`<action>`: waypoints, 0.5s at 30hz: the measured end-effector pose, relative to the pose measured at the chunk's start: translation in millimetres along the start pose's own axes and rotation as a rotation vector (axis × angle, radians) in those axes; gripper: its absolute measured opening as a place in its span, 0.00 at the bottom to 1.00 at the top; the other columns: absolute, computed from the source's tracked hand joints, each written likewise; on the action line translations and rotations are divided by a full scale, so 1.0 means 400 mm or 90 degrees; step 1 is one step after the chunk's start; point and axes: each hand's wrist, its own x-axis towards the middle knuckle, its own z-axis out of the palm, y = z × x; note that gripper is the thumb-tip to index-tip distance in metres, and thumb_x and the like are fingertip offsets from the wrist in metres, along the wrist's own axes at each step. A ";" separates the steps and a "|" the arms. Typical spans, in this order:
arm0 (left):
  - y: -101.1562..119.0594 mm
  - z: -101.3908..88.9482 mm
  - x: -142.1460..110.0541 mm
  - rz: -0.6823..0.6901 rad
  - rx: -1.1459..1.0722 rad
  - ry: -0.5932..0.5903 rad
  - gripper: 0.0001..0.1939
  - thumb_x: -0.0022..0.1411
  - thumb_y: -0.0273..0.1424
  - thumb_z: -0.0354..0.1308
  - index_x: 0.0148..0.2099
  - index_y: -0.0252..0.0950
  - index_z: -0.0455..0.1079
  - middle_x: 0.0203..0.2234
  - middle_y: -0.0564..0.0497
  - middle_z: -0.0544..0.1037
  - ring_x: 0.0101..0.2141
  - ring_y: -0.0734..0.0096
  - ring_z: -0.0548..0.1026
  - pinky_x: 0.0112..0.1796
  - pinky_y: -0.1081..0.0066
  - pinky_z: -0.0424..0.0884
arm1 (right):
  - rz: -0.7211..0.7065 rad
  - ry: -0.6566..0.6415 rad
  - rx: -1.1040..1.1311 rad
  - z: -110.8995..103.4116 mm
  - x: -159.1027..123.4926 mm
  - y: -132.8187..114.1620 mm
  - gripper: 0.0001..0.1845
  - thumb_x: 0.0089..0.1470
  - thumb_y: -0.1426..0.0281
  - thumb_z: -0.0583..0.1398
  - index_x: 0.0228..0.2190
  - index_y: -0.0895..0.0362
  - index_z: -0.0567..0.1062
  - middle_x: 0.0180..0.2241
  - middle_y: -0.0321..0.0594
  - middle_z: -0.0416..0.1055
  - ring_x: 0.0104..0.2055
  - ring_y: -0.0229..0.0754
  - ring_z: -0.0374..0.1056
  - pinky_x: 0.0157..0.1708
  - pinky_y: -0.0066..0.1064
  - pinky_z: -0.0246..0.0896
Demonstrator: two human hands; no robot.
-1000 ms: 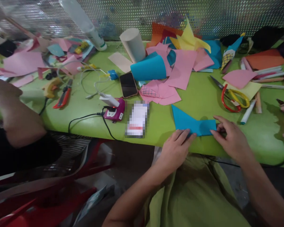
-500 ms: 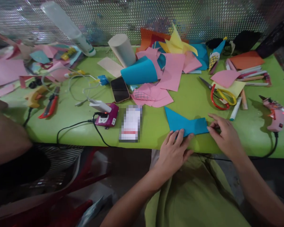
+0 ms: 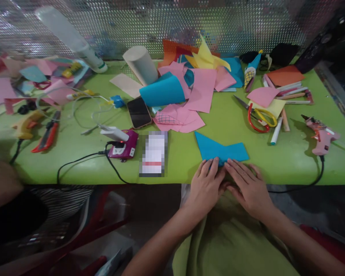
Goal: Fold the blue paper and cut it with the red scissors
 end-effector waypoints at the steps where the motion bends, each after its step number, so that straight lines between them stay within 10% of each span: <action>1: 0.001 -0.003 -0.001 -0.004 0.001 0.001 0.25 0.73 0.41 0.56 0.67 0.39 0.68 0.67 0.41 0.69 0.63 0.50 0.68 0.66 0.50 0.64 | 0.012 0.005 -0.012 0.000 -0.005 0.007 0.39 0.71 0.65 0.56 0.75 0.48 0.45 0.72 0.42 0.60 0.71 0.52 0.61 0.69 0.53 0.45; 15: -0.039 -0.035 -0.080 -0.074 -0.005 0.042 0.26 0.75 0.39 0.54 0.72 0.43 0.63 0.69 0.54 0.68 0.68 0.60 0.65 0.72 0.54 0.41 | 0.033 0.061 -0.058 -0.015 -0.039 0.080 0.36 0.69 0.69 0.59 0.72 0.44 0.56 0.68 0.39 0.68 0.66 0.54 0.69 0.65 0.53 0.49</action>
